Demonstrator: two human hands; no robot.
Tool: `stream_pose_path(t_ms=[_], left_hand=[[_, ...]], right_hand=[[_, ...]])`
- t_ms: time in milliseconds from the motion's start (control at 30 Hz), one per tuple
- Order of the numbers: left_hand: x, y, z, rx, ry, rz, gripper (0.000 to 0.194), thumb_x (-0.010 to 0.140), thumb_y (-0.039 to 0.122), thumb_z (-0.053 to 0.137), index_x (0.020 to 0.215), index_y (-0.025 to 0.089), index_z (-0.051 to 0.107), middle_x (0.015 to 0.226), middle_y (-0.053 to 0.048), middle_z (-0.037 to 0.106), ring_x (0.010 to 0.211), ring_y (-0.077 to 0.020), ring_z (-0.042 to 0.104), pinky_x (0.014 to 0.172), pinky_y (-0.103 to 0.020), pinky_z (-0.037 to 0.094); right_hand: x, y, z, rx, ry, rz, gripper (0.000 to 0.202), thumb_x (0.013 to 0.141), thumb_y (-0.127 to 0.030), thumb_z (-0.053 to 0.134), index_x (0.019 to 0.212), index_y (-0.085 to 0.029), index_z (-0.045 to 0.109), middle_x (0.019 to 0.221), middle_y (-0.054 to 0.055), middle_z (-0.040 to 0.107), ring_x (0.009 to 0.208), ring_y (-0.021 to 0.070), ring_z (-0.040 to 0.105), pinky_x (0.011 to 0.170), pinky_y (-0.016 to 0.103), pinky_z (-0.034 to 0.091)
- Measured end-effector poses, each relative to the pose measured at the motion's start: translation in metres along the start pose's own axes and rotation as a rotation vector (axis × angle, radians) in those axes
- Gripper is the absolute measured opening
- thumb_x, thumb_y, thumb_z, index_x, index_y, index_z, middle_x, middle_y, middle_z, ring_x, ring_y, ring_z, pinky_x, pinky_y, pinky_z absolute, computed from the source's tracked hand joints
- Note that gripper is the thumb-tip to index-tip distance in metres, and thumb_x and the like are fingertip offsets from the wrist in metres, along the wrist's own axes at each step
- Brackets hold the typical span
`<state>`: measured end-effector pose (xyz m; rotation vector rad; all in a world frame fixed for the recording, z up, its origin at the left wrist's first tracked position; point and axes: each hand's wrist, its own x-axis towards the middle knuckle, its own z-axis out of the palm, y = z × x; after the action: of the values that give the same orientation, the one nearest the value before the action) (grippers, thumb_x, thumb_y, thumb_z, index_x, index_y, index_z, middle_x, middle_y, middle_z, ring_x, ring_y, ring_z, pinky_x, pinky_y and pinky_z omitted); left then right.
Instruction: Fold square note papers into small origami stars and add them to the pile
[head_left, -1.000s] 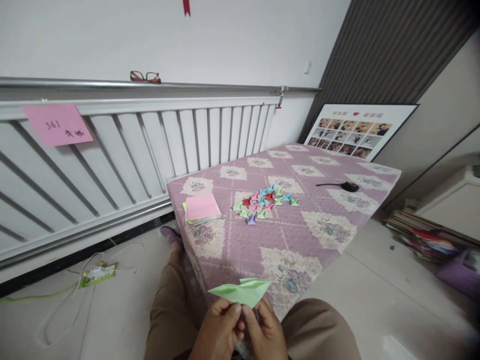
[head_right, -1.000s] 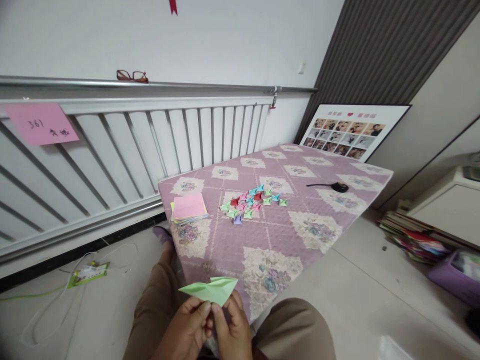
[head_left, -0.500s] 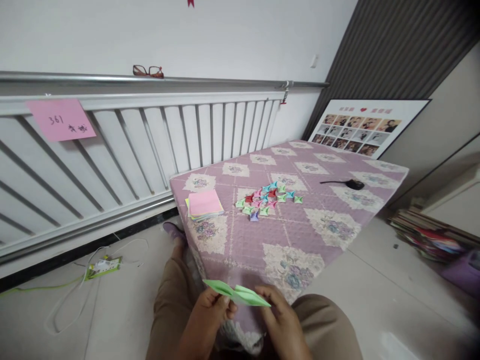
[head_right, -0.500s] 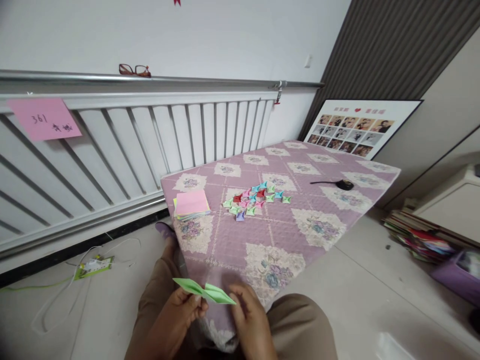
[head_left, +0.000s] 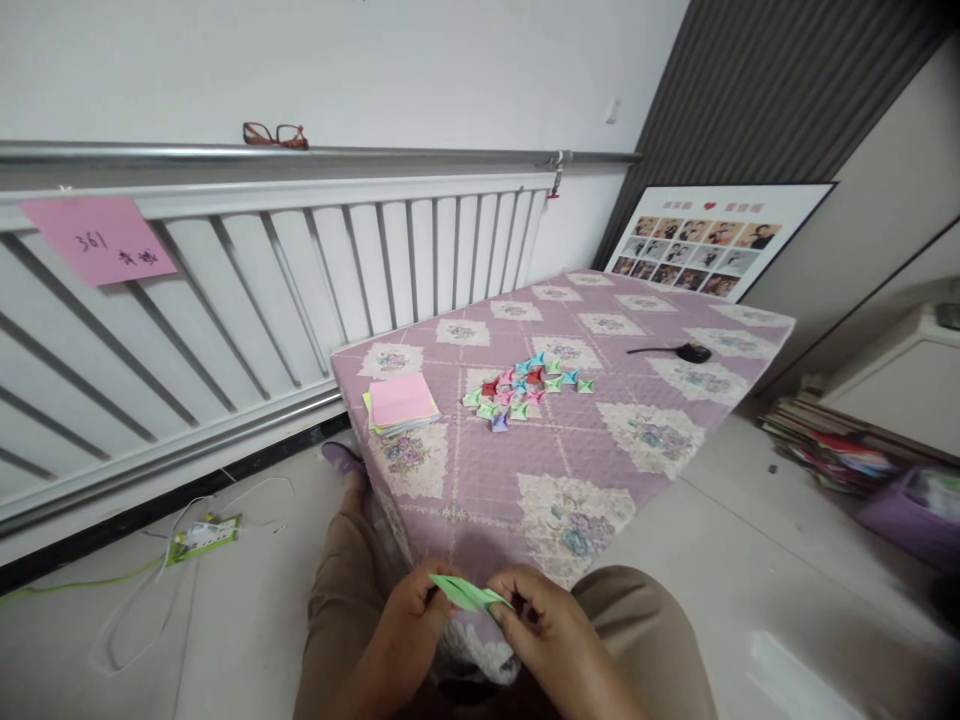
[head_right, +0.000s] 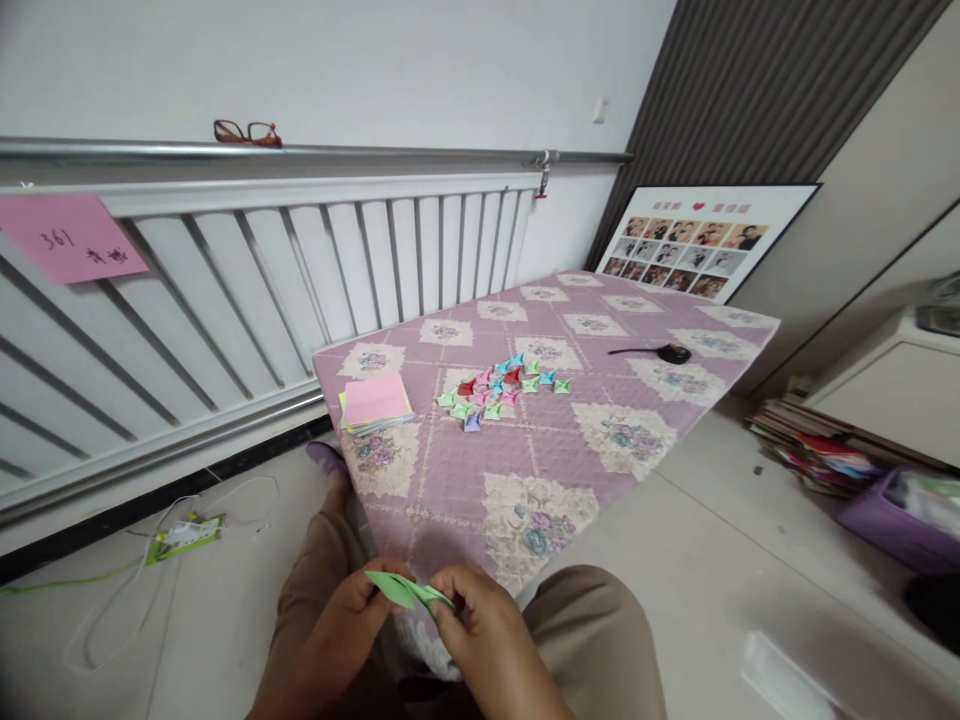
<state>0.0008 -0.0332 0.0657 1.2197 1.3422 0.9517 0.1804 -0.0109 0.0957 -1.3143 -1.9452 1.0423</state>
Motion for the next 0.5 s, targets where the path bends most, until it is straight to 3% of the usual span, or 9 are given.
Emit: stream_pose_path(t_ms=[233, 367, 500], left_hand=[[0.000, 0.007, 0.004, 0.067, -0.084, 0.081, 0.020, 0.084, 0.023, 0.043, 0.090, 0.018, 0.062, 0.086, -0.002, 0.063, 0.082, -0.0168, 0.056, 0.075, -0.026, 0.043], [0.003, 0.009, 0.011, 0.025, 0.019, 0.068, 0.026, 0.082, 0.019, 0.046, 0.105, 0.019, 0.056, 0.099, -0.004, 0.063, 0.088, -0.0169, 0.057, 0.083, -0.028, 0.043], [0.001, 0.012, 0.014, 0.085, 0.042, 0.081, 0.022, 0.085, 0.022, 0.043, 0.100, 0.018, 0.057, 0.099, -0.005, 0.064, 0.090, -0.0184, 0.058, 0.085, -0.030, 0.043]], right_hand=[[0.003, -0.002, 0.011, -0.199, -0.011, -0.050, 0.020, 0.083, -0.021, 0.045, 0.071, -0.020, 0.060, 0.071, 0.001, 0.062, 0.068, 0.0138, 0.057, 0.061, 0.023, 0.040], [0.004, 0.004, 0.020, -0.335, 0.037, -0.038, 0.016, 0.082, -0.015, 0.045, 0.076, -0.020, 0.059, 0.073, 0.002, 0.064, 0.068, 0.0153, 0.062, 0.061, 0.023, 0.042], [0.004, 0.011, 0.026, -0.385, 0.100, -0.055, 0.017, 0.083, -0.013, 0.045, 0.092, -0.022, 0.057, 0.075, 0.000, 0.068, 0.069, 0.0161, 0.066, 0.061, 0.023, 0.044]])
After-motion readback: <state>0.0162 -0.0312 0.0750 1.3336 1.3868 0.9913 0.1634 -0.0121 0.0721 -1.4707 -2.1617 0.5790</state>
